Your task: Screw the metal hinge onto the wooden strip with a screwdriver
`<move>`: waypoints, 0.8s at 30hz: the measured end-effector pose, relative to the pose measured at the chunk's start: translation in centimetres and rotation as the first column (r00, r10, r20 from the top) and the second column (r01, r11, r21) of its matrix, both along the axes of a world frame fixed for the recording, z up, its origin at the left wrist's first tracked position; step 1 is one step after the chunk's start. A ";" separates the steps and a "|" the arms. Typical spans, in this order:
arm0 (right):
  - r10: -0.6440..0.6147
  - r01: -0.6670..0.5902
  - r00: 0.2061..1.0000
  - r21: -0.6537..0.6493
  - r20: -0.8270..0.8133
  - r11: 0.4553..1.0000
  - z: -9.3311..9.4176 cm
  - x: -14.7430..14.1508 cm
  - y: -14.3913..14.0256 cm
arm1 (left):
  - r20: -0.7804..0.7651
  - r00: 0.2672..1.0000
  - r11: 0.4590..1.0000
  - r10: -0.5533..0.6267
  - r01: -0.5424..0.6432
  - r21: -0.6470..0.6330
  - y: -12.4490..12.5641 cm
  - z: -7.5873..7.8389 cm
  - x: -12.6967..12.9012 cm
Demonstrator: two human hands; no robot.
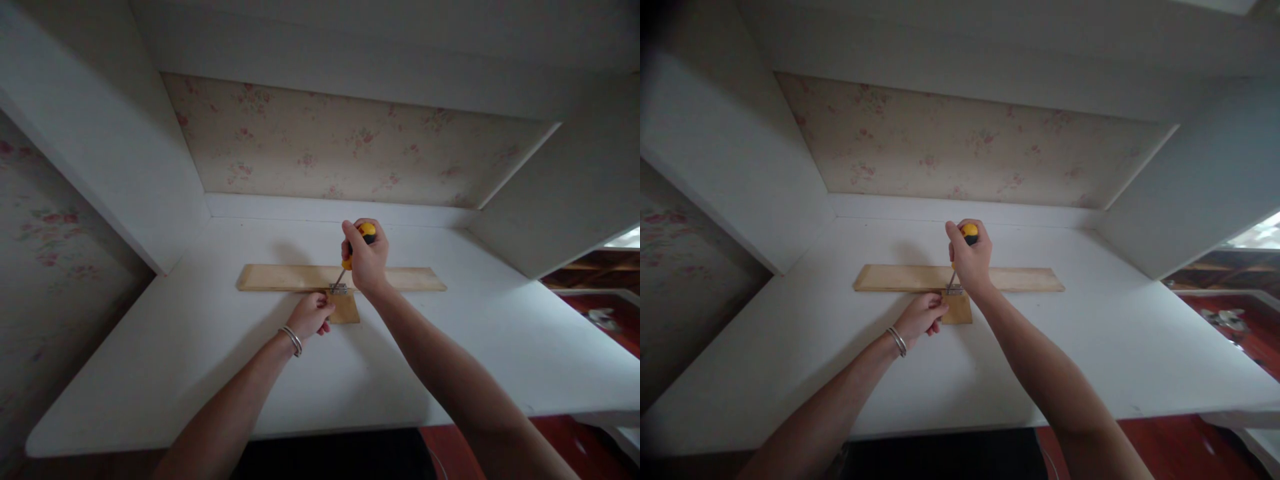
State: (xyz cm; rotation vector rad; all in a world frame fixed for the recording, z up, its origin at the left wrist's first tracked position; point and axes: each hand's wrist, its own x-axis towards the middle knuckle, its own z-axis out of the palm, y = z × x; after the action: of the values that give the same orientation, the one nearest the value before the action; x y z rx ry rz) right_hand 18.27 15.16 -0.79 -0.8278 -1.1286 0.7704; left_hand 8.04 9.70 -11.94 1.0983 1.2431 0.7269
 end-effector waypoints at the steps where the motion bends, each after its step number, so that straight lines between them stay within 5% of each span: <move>1: 0.006 -0.006 1.000 0.004 0.001 1.000 0.0 0.0 -0.2 | 0.002 1.000 1.000 0.002 -0.002 -0.002 0.0 0.0 0.0; 11: 0.021 -0.022 0.999 0.025 0.050 0.999 -0.7 0.3 -3.3 | 0.018 1.000 1.000 0.011 -0.011 0.009 0.1 -0.5 0.1; 19: 0.176 -0.133 0.938 -0.159 0.300 0.978 0.6 0.7 -1.1 | 0.004 1.000 1.000 -0.009 0.009 0.025 0.0 -0.4 0.0; 22: 0.159 -0.069 0.769 -0.166 0.619 0.984 2.3 1.3 -0.2 | 0.013 1.000 1.000 -0.005 0.005 0.018 0.0 -0.2 0.0; 24: 0.068 0.024 0.516 -0.094 0.854 0.995 3.8 1.8 0.2 | 0.022 1.000 1.000 -0.006 0.006 0.018 0.0 -0.3 0.0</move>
State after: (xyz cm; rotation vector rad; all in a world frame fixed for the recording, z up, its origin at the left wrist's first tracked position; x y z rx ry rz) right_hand 20.12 15.31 3.03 -1.3533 -2.0122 0.3927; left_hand 7.99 9.70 -12.26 1.1059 1.2161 0.7451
